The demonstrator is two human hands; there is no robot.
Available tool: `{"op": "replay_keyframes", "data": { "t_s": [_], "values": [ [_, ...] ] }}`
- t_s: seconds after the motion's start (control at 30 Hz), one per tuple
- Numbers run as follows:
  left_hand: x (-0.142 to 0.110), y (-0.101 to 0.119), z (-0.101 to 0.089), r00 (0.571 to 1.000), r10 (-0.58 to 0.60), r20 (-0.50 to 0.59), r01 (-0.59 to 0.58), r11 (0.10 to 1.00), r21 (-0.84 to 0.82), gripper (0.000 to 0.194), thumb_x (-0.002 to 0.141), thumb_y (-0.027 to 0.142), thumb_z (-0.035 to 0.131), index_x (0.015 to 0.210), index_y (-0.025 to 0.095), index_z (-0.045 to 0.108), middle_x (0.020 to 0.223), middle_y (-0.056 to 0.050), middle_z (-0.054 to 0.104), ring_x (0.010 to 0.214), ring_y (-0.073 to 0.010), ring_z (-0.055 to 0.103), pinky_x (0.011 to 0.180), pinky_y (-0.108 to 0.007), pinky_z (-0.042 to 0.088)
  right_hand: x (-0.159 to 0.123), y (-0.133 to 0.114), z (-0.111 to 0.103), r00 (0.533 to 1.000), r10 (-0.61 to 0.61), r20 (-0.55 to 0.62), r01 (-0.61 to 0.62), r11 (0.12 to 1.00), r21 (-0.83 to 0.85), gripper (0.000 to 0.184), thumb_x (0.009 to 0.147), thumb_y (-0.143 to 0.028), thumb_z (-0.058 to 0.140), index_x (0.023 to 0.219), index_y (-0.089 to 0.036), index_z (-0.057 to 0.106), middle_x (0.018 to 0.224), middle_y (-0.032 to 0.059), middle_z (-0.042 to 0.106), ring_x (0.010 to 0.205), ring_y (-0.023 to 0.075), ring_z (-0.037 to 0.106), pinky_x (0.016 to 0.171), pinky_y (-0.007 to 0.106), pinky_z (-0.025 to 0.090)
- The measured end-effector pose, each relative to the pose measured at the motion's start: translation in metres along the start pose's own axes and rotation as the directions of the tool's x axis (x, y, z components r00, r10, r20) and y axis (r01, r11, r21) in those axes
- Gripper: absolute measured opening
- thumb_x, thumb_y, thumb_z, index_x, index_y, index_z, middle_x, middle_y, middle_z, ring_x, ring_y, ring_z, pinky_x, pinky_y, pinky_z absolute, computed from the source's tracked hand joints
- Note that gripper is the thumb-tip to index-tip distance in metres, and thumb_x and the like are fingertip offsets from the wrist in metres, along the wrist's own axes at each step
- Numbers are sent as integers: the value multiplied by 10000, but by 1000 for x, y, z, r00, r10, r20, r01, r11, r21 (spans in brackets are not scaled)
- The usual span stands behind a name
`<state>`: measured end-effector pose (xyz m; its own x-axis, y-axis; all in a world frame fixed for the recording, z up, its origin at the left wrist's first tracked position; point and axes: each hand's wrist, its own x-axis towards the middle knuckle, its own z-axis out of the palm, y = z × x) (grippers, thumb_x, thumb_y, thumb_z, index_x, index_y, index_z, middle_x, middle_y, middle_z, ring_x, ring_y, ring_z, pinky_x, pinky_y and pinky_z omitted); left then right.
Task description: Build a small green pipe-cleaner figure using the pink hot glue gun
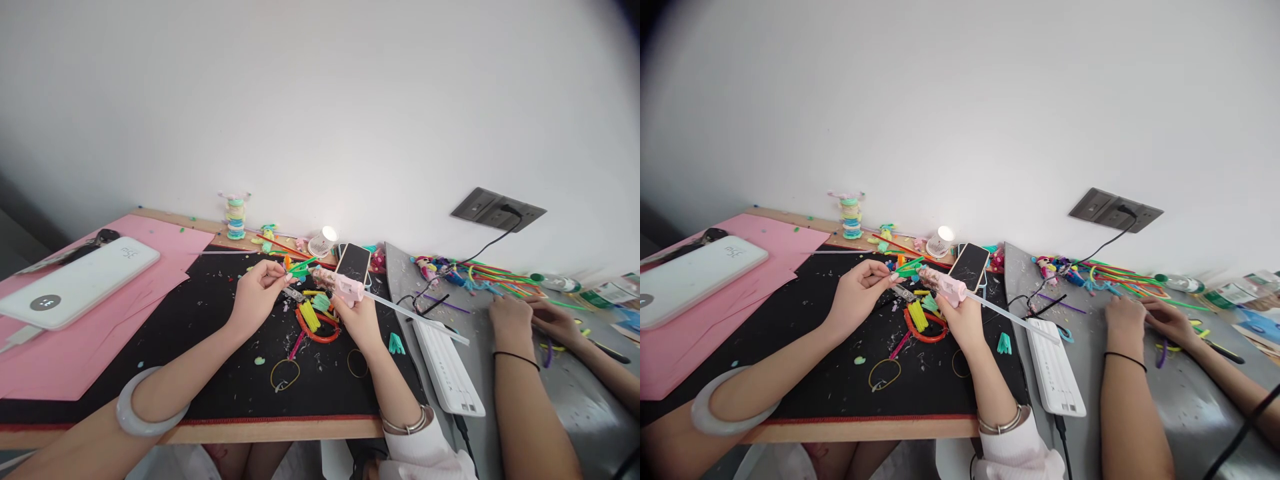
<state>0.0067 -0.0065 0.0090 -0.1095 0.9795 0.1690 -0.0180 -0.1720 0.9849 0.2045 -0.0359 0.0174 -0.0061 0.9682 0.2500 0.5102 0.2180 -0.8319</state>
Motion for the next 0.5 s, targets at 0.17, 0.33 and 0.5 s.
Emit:
{"op": "replay_keyframes", "data": {
  "t_s": [0.17,0.33,0.5],
  "values": [
    [0,0,0,1000,4,2,-4,1000,15,257,676,382,696,747,190,541,735,-1,599,747,-180,656,757,-313,528,0,-2,-1,1000,-11,8,11,1000,-4,380,805,-284,533,1152,-166,634,1062,69,687,939,249,632,832,347,481],
    [0,2,0,1000,1,-4,-1,1000,26,259,669,379,700,741,190,539,725,5,594,733,-173,654,753,-309,528,0,1,-2,1000,10,-9,-11,999,-51,371,798,-300,539,1122,-158,652,995,64,705,875,242,643,797,334,490],
    [0,0,0,1000,-4,-9,4,1000,2,225,676,338,696,743,191,539,730,8,596,728,-167,656,753,-304,531,0,7,-2,998,19,-53,-27,990,-140,330,787,-332,557,1026,-152,697,864,59,718,788,236,645,728,309,495]
  ]
}}
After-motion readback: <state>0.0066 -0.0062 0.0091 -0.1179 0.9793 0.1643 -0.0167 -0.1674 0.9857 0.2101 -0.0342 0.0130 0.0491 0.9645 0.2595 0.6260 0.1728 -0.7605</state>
